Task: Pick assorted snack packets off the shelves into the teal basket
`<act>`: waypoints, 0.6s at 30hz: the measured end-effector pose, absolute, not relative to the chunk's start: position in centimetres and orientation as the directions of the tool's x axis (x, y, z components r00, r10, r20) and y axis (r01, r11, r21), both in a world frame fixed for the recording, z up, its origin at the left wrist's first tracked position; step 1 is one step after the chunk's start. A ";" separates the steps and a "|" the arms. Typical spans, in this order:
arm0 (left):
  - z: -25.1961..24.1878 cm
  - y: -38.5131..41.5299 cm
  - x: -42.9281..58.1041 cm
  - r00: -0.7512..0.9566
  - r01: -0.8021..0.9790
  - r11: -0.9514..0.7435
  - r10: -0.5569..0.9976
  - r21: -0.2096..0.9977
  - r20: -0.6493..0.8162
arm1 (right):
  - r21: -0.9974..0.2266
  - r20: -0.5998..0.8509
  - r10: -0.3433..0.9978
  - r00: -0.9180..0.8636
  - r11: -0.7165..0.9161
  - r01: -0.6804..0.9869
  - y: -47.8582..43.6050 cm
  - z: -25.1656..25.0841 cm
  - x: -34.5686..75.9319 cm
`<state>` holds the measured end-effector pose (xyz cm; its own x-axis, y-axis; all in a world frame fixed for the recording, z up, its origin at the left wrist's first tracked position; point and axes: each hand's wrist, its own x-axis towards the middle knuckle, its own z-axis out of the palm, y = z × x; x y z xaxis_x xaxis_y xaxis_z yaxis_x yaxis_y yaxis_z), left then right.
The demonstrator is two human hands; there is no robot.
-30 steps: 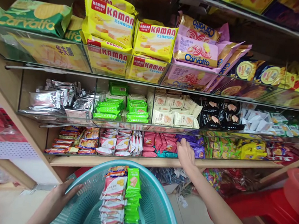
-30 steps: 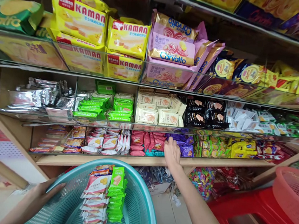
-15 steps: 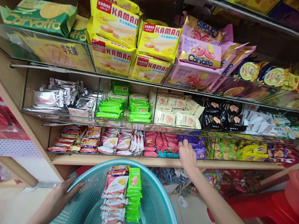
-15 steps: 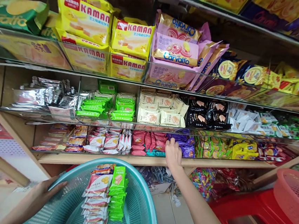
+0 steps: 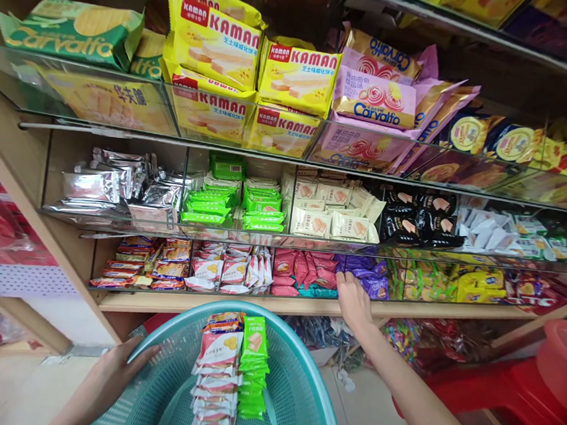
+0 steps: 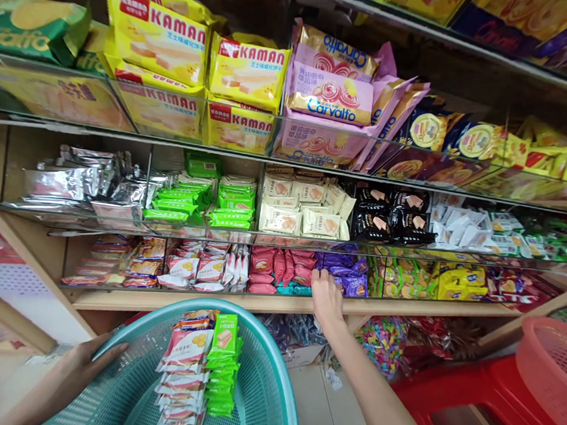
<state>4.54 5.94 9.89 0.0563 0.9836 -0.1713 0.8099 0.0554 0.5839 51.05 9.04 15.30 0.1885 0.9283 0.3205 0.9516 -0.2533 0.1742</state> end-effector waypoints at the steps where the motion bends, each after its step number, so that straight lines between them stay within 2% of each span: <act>1: 9.9 6.0 4.5 0.056 0.809 0.055 0.984 0.585 -0.171 | 0.154 0.319 0.927 0.196 -0.255 0.955 9.0 15.3 51.1; 11: 10.0 5.9 4.5 0.054 0.786 0.005 0.996 0.618 -0.076 | -0.128 0.337 0.887 0.316 -0.290 0.949 9.3 15.5 52.8; 18: 10.0 6.0 4.7 0.067 0.814 0.022 0.989 0.581 -0.131 | -0.239 0.363 0.878 0.312 -0.236 0.942 9.0 16.3 53.5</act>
